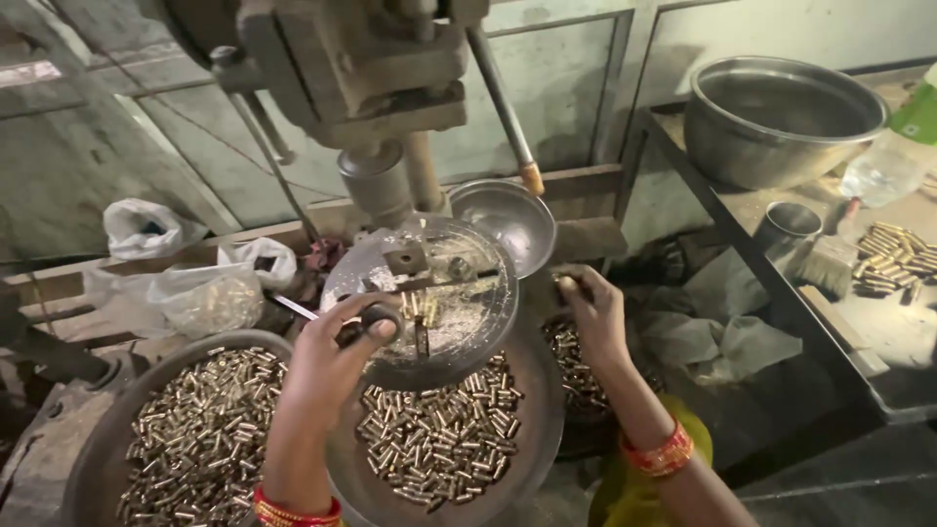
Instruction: The person repeatedly places small brass cylindrical casings into a fixture on a drill press, pulls the machine lever to drill each casing, then removes the drilled casing and drops it into a large tray filled with finished casings, continuing the cycle one casing at a time.
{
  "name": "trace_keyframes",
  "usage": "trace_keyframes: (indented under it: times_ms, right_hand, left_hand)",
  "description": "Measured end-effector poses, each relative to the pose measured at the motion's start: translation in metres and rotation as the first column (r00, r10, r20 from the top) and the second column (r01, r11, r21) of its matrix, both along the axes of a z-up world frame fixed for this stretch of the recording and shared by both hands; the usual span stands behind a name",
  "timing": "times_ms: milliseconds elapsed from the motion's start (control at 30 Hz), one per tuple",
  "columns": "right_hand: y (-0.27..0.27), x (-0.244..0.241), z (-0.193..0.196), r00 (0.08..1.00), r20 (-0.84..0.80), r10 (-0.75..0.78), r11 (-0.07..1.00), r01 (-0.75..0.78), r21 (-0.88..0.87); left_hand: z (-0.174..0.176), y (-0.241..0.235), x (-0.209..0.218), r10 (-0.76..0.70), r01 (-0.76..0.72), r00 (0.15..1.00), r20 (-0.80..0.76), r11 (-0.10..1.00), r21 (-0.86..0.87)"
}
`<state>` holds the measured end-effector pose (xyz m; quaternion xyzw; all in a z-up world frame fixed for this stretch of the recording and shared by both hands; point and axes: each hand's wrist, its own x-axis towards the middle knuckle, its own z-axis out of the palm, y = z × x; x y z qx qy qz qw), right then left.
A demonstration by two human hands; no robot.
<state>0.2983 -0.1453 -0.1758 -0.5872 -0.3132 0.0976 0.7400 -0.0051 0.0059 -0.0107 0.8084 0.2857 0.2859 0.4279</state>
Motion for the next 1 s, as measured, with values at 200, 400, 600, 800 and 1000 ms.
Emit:
trace_keyframes:
  times_ms: [200,400,600,800,1000]
  right_hand:
    - [-0.001,-0.087,0.132,0.936,0.311,0.167,0.986,-0.154,-0.065]
    - [0.019,-0.112,0.133,0.932,0.196,0.307,0.952,-0.305,-0.041]
    - [0.009,-0.127,0.146,0.94,0.214,0.265,0.959,-0.281,0.047]
    - [-0.001,-0.139,0.162,0.873,0.46,0.163,0.965,-0.238,0.11]
    - [-0.008,-0.139,0.169,0.943,0.299,0.148,0.988,-0.13,-0.082]
  left_hand:
    - [0.021,-0.039,0.008,0.183,-0.134,0.982,0.05,0.858,-0.496]
    - [-0.045,-0.026,0.027,0.063,0.473,0.773,0.631,0.606,-0.64]
    - [-0.053,-0.026,0.029,0.14,0.454,0.813,0.566,0.458,-0.764]
    - [-0.043,-0.032,0.035,0.17,0.583,0.734,0.658,0.339,-0.738]
    - [-0.008,-0.027,0.043,0.368,-0.292,0.919,0.144,0.878,-0.378]
